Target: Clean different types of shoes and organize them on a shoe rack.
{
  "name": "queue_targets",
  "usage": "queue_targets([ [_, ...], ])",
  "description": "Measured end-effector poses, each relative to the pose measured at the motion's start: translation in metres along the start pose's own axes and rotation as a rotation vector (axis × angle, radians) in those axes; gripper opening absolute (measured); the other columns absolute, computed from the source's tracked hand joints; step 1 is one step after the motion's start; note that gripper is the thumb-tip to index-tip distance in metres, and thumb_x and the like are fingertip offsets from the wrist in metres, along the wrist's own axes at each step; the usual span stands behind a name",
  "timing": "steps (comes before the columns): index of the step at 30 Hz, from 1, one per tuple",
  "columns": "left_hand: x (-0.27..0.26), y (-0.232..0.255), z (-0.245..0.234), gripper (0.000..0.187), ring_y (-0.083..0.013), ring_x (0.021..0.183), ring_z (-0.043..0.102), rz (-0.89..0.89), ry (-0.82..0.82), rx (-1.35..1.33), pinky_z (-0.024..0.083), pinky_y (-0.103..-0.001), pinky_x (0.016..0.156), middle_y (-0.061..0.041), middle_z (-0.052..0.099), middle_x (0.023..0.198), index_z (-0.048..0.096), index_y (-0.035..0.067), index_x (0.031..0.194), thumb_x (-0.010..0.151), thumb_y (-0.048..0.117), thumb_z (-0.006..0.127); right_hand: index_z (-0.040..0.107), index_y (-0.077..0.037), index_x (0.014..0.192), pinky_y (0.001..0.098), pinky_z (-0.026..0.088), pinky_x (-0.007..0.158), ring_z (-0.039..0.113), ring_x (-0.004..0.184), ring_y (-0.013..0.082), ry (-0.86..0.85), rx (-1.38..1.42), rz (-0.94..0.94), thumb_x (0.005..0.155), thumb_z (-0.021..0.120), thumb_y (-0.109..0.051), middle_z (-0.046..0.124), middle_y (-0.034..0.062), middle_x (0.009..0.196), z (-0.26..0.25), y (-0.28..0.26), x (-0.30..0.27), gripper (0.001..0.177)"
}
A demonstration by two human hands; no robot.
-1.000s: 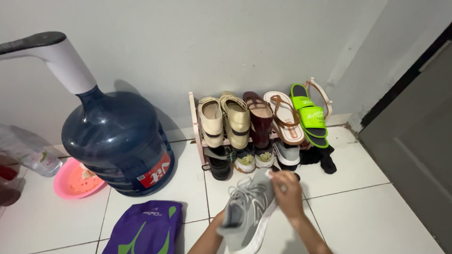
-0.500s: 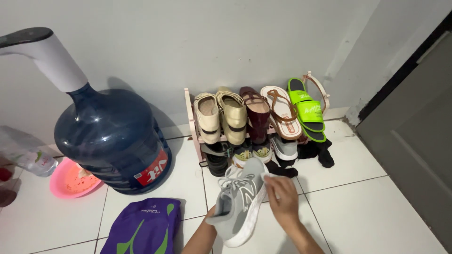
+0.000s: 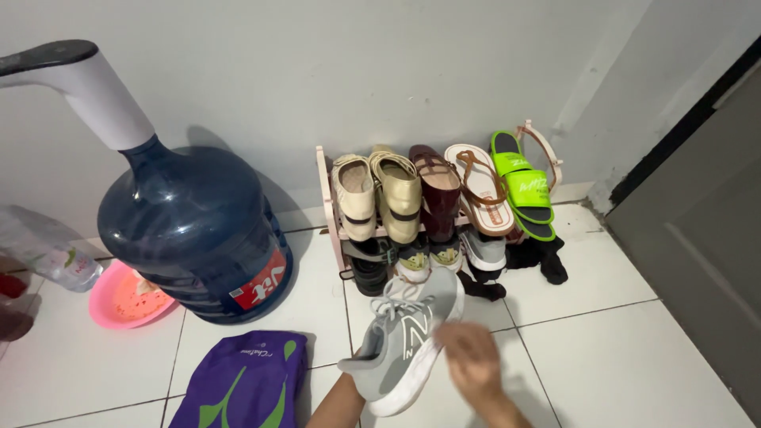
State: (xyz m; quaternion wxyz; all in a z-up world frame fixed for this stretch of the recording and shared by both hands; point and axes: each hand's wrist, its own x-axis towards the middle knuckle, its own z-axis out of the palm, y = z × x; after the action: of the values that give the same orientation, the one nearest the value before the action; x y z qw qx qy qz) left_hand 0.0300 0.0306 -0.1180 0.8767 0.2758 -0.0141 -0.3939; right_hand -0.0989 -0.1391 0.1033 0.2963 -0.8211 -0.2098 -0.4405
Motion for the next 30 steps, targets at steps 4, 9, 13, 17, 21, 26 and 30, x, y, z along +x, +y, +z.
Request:
queue_targets([
  [4, 0.001, 0.002, 0.005, 0.042, -0.0220, 0.107, 0.071, -0.006, -0.031, 0.000, 0.060, -0.034, 0.094, -0.015, 0.070, 0.126, 0.059, -0.003, 0.135, 0.102, 0.022, 0.053, 0.076, -0.006, 0.107, 0.0418, 0.052, 0.083, 0.067, 0.098, 0.0289, -0.045, -0.173, 0.242, 0.077, 0.071, 0.006, 0.073, 0.0079, 0.105, -0.007, 0.009, 0.018, 0.032],
  [9, 0.007, 0.001, 0.027, 0.065, -0.0244, 0.103, 0.074, -0.175, 0.030, -0.107, 0.062, -0.036, 0.090, -0.013, 0.073, 0.122, 0.063, 0.003, 0.132, 0.093, 0.052, 0.045, 0.075, -0.007, 0.103, 0.0389, 0.054, 0.083, 0.068, 0.098, 0.0284, 0.024, -0.088, 0.361, 0.080, 0.071, 0.002, 0.072, 0.0062, 0.105, -0.002, -0.005, -0.013, 0.025],
  [13, -0.019, 0.019, 0.082, 0.068, -0.0257, 0.107, 0.071, -0.301, 0.158, 0.086, 0.060, -0.041, 0.094, -0.014, 0.072, 0.123, 0.064, 0.005, 0.135, 0.097, 0.053, 0.035, 0.074, -0.006, 0.097, 0.0357, 0.055, 0.081, 0.071, 0.093, 0.0277, -0.023, 0.035, 0.468, 0.080, 0.069, 0.002, 0.073, 0.0057, 0.101, 0.004, 0.014, -0.085, 0.020],
  [17, -0.025, 0.013, 0.096, 0.073, -0.0251, 0.113, 0.071, -0.448, 0.244, 0.276, 0.058, -0.042, 0.099, -0.013, 0.073, 0.125, 0.065, 0.008, 0.137, 0.099, 0.055, 0.024, 0.073, -0.008, 0.095, 0.0336, 0.055, 0.071, 0.073, 0.082, 0.0233, -0.260, 0.038, 0.898, 0.081, 0.068, -0.002, 0.074, 0.0041, 0.095, 0.004, 0.056, -0.135, 0.016],
  [21, -0.014, -0.002, 0.106, 0.075, -0.0208, 0.119, 0.071, -0.522, 0.245, 0.370, 0.055, -0.038, 0.104, -0.008, 0.075, 0.129, 0.065, 0.012, 0.138, 0.099, 0.058, 0.020, 0.074, -0.010, 0.101, 0.0326, 0.053, 0.065, 0.071, 0.077, 0.0217, -0.342, 0.078, 1.037, 0.084, 0.068, -0.005, 0.074, 0.0028, 0.100, 0.010, 0.093, -0.182, 0.019],
  [26, 0.017, -0.021, 0.123, 0.075, -0.0223, 0.117, 0.071, -0.501, 0.253, 0.418, 0.056, -0.038, 0.102, -0.011, 0.073, 0.129, 0.065, 0.010, 0.138, 0.097, 0.058, 0.026, 0.073, -0.007, 0.103, 0.0307, 0.054, 0.077, 0.071, 0.090, 0.0234, -0.326, 0.102, 1.016, 0.083, 0.069, -0.002, 0.074, 0.0058, 0.103, 0.014, 0.127, -0.227, 0.021],
  [30, 0.045, -0.042, 0.111, 0.078, -0.0276, 0.118, 0.071, -0.413, 0.175, 0.311, 0.057, -0.039, 0.102, -0.017, 0.071, 0.132, 0.058, 0.003, 0.144, 0.096, 0.060, 0.032, 0.070, -0.002, 0.120, 0.0329, 0.054, 0.094, 0.057, 0.125, 0.0272, -0.273, 0.312, 0.999, 0.077, 0.070, -0.001, 0.061, 0.0124, 0.130, 0.005, 0.135, -0.242, 0.043],
])
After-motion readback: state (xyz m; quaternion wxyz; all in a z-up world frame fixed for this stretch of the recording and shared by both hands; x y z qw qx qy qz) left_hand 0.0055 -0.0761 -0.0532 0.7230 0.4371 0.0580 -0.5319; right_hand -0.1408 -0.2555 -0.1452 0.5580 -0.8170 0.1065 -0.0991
